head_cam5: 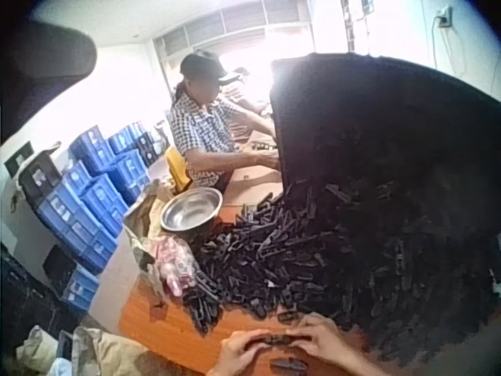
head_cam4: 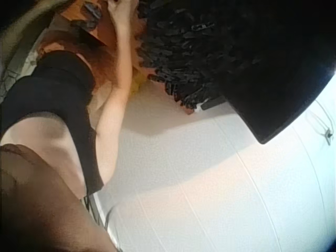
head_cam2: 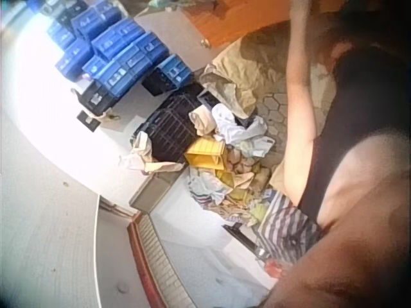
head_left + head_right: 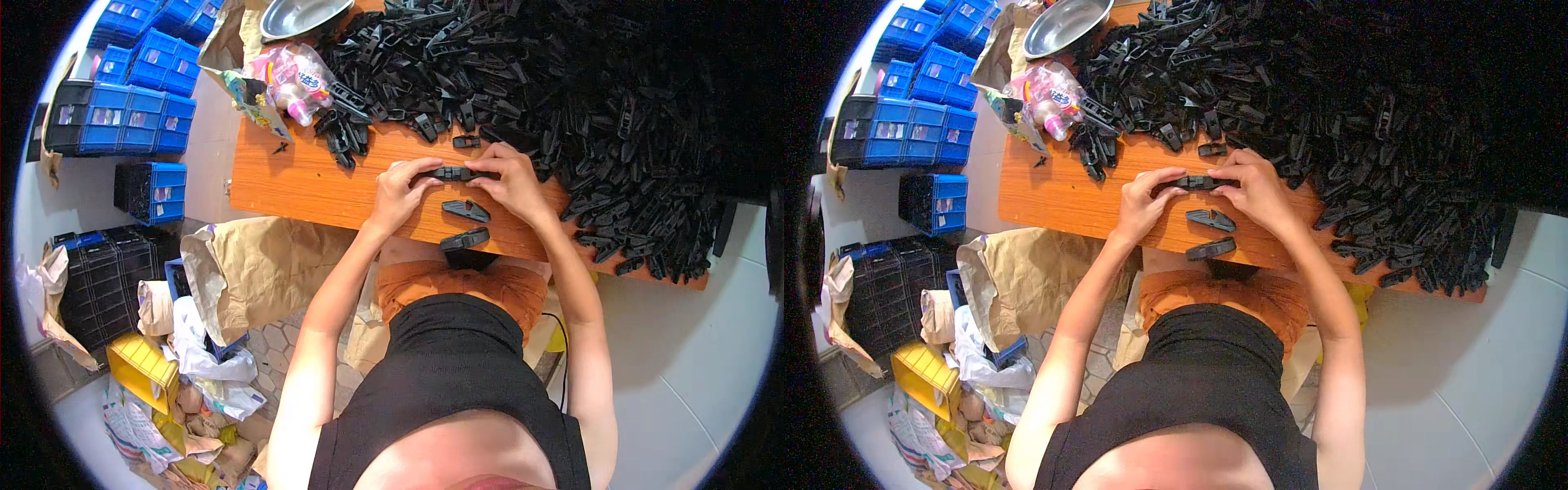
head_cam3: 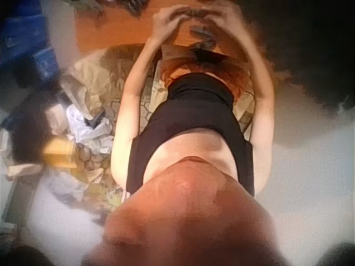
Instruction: The person assembles small black plastic components by hand at a workstation.
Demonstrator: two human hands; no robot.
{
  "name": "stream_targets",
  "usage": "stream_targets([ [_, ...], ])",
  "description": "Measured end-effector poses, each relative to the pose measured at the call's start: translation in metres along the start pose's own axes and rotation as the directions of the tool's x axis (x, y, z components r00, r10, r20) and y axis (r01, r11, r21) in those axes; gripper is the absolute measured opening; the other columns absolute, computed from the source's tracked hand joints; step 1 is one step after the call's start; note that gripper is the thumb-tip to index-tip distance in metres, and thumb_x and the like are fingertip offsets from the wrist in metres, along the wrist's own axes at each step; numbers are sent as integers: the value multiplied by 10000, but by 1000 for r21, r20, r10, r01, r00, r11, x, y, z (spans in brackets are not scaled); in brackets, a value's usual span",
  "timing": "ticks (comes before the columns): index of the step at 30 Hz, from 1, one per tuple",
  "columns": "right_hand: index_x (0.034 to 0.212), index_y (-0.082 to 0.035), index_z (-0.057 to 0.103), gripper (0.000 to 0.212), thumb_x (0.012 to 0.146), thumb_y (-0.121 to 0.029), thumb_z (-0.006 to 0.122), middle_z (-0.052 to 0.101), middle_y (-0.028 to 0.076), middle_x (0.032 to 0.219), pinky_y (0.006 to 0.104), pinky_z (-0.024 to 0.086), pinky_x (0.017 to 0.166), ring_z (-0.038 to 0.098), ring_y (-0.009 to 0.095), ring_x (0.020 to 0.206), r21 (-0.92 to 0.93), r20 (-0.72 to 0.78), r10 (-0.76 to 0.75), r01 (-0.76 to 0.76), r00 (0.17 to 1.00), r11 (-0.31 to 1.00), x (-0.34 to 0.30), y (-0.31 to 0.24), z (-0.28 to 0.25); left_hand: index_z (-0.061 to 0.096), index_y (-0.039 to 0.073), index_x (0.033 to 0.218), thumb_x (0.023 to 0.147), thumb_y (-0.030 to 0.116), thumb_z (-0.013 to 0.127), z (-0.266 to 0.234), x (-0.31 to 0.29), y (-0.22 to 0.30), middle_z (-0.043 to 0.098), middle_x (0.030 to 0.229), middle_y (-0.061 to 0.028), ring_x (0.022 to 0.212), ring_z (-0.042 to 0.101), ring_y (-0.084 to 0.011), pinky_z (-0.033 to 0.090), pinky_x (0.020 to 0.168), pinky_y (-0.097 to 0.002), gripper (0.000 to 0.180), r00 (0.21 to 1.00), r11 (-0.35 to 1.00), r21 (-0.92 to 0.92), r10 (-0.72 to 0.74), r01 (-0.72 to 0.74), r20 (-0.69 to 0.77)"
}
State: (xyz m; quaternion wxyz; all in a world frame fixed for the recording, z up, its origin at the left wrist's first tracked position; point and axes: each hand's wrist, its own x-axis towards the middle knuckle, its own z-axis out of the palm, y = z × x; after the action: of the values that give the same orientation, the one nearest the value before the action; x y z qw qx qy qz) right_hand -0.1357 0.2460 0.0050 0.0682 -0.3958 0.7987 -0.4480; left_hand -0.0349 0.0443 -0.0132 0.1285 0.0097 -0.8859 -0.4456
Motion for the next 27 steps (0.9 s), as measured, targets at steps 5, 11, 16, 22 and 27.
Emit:
stream_targets([
  [5, 975, -39, 722, 339, 650, -77, 812, 634, 81, 804, 310, 474, 686, 598, 192, 791, 181, 32, 167, -170, 985, 969, -2, 0, 3, 680, 35, 1040, 747, 11, 727, 3, 2, -3, 706, 985, -100, 898, 683, -194, 537, 789, -297, 297, 1000, 1000, -5, 6, -6, -16],
  [11, 949, -41, 723, 301, 674, -137, 800, 649, 101, 835, 332, 479, 693, 631, 243, 783, 121, -1, 125, -124, 992, 985, -2, -1, 24, 677, 27, 1044, 751, 12, 727, 6, 1, 1, 704, 977, -109, 863, 691, -201, 546, 781, -298, 297, 1000, 1000, 20, 24, -24, -9],
  [16, 1024, -27, 699, 318, 721, -90, 773, 622, 82, 871, 305, 469, 738, 597, 201, 837, 87, 46, 98, -102, 994, 991, -8, 1, 13, 664, 45, 1085, 765, 89, 737, -2, 1, 4, 686, 1009, -125, 920, 652, -244, 515, 809, -351, 331, 986, 989, -25, 146, -144, 83],
  [22, 1037, -57, 701, 316, 724, -19, 737, 616, 89, 900, 347, 477, 750, 599, 248, 875, 78, 49, 129, -133, 990, 988, -41, -11, -4, 596, 116, 1186, 756, 249, 748, -51, 24, -24, 563, 1134, -108, 1121, 481, -302, 380, 956, -423, 475, 870, 818, 575, 272, 15, -411],
  [27, 1064, -44, 689, 318, 749, -29, 724, 619, 115, 940, 346, 481, 767, 593, 253, 882, 128, 72, 152, -160, 986, 979, -58, -21, -12, 657, 124, 1096, 735, 323, 756, -66, 42, -44, 549, 1172, -115, 1134, 471, -294, 342, 980, -433, 424, 931, 669, 742, 249, 34, -267],
])
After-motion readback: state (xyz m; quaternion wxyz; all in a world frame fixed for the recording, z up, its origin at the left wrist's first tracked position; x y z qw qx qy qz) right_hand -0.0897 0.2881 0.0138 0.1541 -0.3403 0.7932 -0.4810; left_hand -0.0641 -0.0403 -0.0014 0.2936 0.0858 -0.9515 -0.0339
